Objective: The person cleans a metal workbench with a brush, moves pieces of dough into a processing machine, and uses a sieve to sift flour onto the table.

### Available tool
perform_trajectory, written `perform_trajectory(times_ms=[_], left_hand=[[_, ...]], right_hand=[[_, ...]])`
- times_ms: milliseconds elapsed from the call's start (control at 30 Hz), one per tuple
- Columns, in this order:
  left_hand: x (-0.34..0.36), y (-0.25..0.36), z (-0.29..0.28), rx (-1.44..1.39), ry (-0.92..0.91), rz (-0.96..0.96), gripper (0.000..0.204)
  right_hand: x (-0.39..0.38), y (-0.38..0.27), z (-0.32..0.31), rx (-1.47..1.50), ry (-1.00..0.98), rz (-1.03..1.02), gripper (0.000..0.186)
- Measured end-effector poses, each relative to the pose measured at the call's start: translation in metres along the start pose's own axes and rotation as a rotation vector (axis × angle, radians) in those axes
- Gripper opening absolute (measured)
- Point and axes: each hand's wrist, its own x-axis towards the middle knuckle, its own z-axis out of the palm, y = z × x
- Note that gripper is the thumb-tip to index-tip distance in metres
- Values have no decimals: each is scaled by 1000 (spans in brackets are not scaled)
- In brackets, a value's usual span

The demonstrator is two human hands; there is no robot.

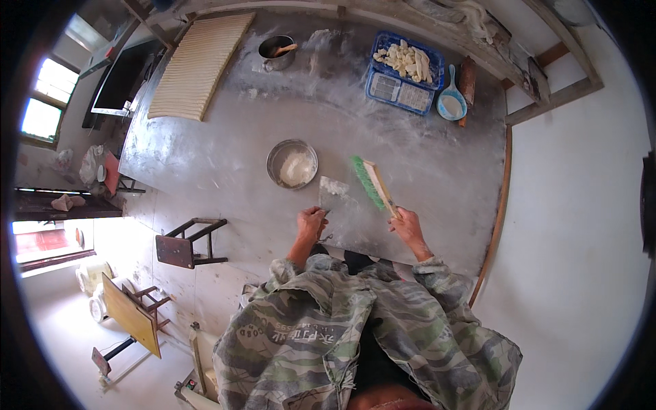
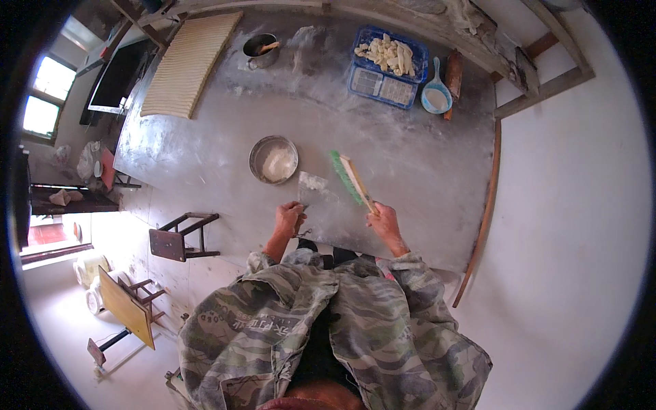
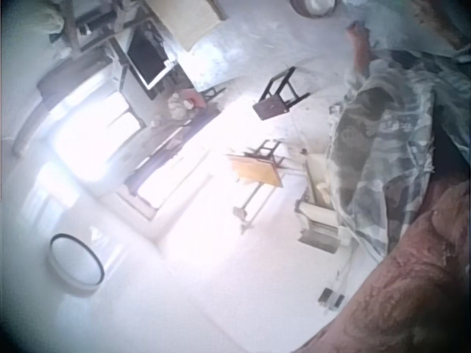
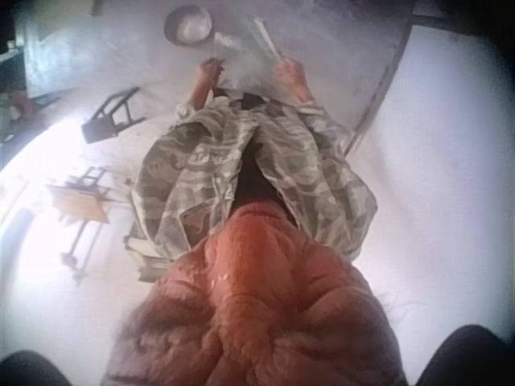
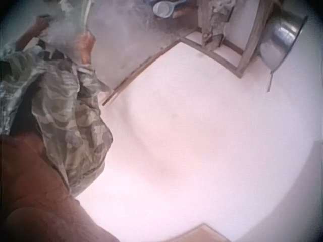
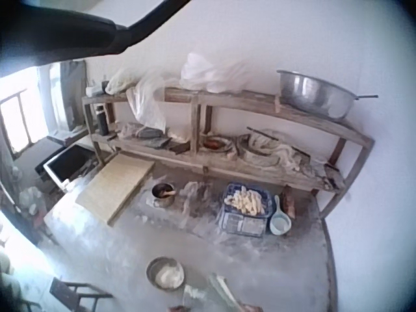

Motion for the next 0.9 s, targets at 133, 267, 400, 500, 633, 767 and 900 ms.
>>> perform_trajectory(times_ms=[133,267,400,500,633,767,900], left_hand=[[14,49,-40,453,244,406,13],[16,94,-44,1108,673,796,16],[19,112,-48,1157,707,760,14],[34,105,-44,979,615,743,17],[38,65,-2,375,160,383,15],[37,19,110,-25,-70,-6,11],[28,-30,218,132,-86,-270,12]], right_hand=[[-8,4,-8,59,126,29,22],[-13,15,-11,97,214,36,25],[-6,37,-31,416,263,226,27],[1,53,-65,649,368,365,28],[6,78,-117,890,473,432,21],[-5,136,-157,1143,425,450,16],[-24,132,-164,990,526,460,18]])
